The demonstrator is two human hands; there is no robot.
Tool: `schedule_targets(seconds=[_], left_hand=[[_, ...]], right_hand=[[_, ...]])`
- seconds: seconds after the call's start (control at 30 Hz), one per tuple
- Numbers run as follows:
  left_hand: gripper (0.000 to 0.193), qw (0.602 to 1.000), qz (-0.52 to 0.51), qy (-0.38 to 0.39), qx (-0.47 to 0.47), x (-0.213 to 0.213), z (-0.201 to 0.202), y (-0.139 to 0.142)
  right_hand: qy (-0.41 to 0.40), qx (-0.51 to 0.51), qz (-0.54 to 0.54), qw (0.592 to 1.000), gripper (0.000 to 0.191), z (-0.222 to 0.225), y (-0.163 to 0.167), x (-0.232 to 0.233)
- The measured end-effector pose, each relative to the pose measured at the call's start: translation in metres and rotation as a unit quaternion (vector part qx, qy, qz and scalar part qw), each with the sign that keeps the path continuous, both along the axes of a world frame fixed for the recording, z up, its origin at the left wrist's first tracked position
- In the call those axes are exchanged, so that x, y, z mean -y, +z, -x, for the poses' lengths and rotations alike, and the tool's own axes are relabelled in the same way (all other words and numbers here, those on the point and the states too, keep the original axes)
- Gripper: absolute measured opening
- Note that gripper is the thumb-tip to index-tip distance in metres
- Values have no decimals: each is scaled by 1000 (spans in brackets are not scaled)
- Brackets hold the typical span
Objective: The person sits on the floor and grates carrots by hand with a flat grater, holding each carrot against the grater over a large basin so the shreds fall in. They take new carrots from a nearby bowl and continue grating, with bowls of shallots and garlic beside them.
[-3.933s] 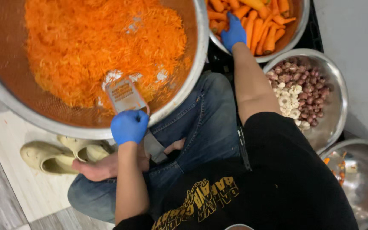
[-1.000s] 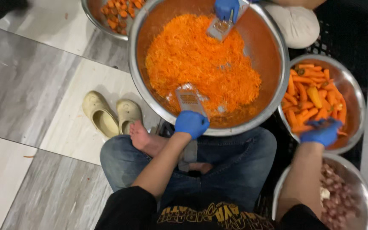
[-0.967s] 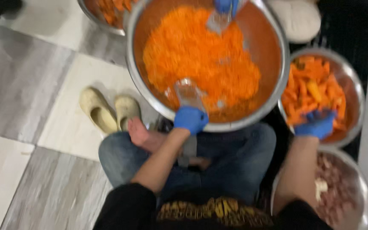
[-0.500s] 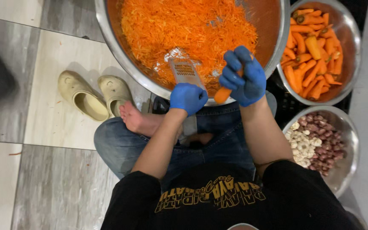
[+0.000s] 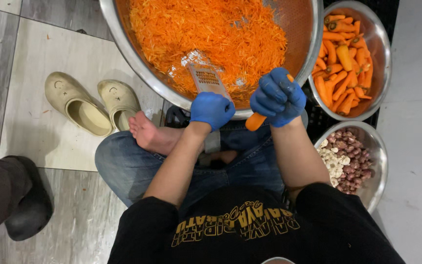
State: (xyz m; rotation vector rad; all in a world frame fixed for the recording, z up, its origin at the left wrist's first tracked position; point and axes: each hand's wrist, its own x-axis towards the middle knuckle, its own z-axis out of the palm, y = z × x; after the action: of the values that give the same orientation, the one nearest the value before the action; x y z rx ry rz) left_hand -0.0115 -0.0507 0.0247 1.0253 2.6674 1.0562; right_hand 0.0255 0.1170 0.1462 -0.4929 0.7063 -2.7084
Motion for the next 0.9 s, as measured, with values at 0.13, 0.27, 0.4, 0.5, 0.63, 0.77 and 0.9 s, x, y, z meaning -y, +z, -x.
schedule_targets(seconds=[0.13,0.27,0.4,0.5,0.63,0.77,0.9], left_hand=[[33,1000,-5,5,-5,-1,0,0],[34,1000,4,3,-1,-2,0,-3],[34,1000,-13,1,-10,-1,-1,-7],[35,1000,-13,8,-4,0,-1,-11],[36,999,30,-14,0,0,1,-13],[41,997,44,-56,18,2,2,-13],[44,997,-12,-47,-54,3,-2,-13]], right_hand=[[-3,2,38,999,12,2,0,1],[7,7,43,999,13,-2,0,-6],[-104,39,-128,986,16,9,-33,-25],[-205,57,-359,909,6,29,-86,-38],[-181,57,-619,762,24,30,-153,-44],[-67,-13,-819,570,22,14,-175,-51],[32,48,-801,596,26,22,-168,-64]])
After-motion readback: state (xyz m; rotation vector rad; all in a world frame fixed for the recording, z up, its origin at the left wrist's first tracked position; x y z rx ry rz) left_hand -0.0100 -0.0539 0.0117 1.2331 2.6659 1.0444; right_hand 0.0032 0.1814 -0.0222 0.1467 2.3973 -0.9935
